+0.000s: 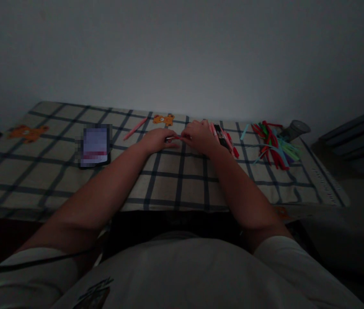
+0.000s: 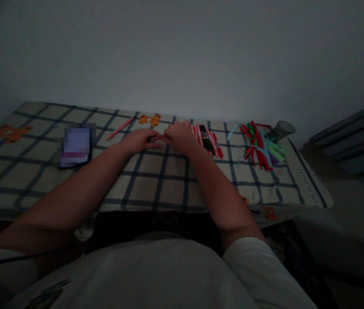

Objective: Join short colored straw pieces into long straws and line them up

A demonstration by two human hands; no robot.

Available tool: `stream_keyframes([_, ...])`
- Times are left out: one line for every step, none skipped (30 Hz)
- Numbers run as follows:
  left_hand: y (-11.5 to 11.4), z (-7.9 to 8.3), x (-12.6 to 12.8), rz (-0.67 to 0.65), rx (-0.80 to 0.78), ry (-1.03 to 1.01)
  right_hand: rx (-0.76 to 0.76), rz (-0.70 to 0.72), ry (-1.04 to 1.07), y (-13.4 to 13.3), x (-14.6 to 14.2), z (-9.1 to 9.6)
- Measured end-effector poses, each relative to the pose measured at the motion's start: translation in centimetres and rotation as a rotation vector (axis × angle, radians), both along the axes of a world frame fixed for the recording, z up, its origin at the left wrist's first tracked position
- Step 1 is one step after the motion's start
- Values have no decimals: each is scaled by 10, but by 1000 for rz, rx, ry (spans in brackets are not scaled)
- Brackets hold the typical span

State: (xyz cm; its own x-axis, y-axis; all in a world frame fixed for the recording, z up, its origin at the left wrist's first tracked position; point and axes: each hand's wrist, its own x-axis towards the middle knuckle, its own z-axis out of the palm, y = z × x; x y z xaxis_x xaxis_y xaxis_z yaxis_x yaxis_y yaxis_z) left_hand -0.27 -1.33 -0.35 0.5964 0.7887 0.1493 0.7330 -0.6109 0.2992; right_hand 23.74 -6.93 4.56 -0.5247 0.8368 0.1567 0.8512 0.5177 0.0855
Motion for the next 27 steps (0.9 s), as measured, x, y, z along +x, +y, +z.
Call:
stream_keyframes([0, -1, 0, 4, 7, -15, 0, 11, -9, -1, -2, -1])
stream_keyframes([1, -2, 1, 6, 12, -33, -1, 16, -22, -2, -5, -1])
stream_keyframes([1, -3, 1, 9, 15, -54, -7, 15, -37, -3, -8, -1])
stream_keyframes([1, -4, 1, 16, 15, -79, -17, 10, -54, -5, -10, -1])
stream_keyframes([0, -4, 2, 28, 12, -101, -28, -2, -72, -6, -13, -1])
stream_keyframes([0, -5, 2, 42, 6, -118, -34, -16, -85, -7, -15, -1])
stream_keyframes([-1, -5, 3, 59, -3, -128, -34, -30, -94, -8, -17, 0])
stream_keyframes([-1, -4, 3, 77, -14, -133, -28, -42, -98, -9, -18, 0])
stream_keyframes([-2, -4, 4, 95, -26, -135, -18, -49, -99, -10, -18, 1])
stream_keyframes([-3, -3, 5, 110, -39, -137, -7, -54, -98, -10, -18, 1])
stream_keyframes([-4, -2, 5, 124, -51, -142, 2, -56, -98, -10, -18, 1])
stream_keyframes([-4, -1, 6, 136, -62, -152, 8, -55, -98, -11, -17, 2])
stream_keyframes([-5, -1, 7, 146, -71, -163, 12, -53, -99, -11, -17, 2])
stream_keyframes([-5, 0, 7, 153, -78, -175, 13, -51, -101, -11, -18, 2])
stream_keyframes([-5, 1, 7, 160, -84, -187, 10, -48, -106, -12, -18, 1])
stream_keyframes([-4, 1, 7, 164, -90, -199, 5, -43, -113, -12, -19, 1])
stream_keyframes([-3, 1, 6, 165, -99, -212, -1, -38, -123, -12, -20, 0])
stream_keyframes([-1, 1, 5, 167, -108, -226, -6, -35, -132, -12, -21, -2])
stream_keyframes([0, 1, 4, 167, -117, -243, -9, -32, -141, -11, -22, -3])
stream_keyframes([2, 1, 3, 169, -124, -258, -10, -32, -146, -11, -23, -5])
stream_keyframes([4, 1, 2, 171, -129, -269, -10, -34, -148, -10, -24, -7])
stream_keyframes([6, 0, 0, 174, -134, -276, -11, -38, -148, -9, -25, -9])
stream_keyframes([8, 0, -1, 180, -137, -282, -12, -40, -148, -8, -25, -10])
stream_keyframes([9, 0, -2, 190, -138, -288, -13, -38, -147, -8, -26, -12])
stream_keyframes([10, -1, -3, 199, -139, -294, -17, -34, -148, -8, -26, -12])
stream_keyframes([11, -1, -4, 209, -139, -303, -20, -28, -149, -8, -27, -12])
stream_keyframes([11, -1, -4, 222, -135, -312, -24, -17, -150, -8, -28, -12])
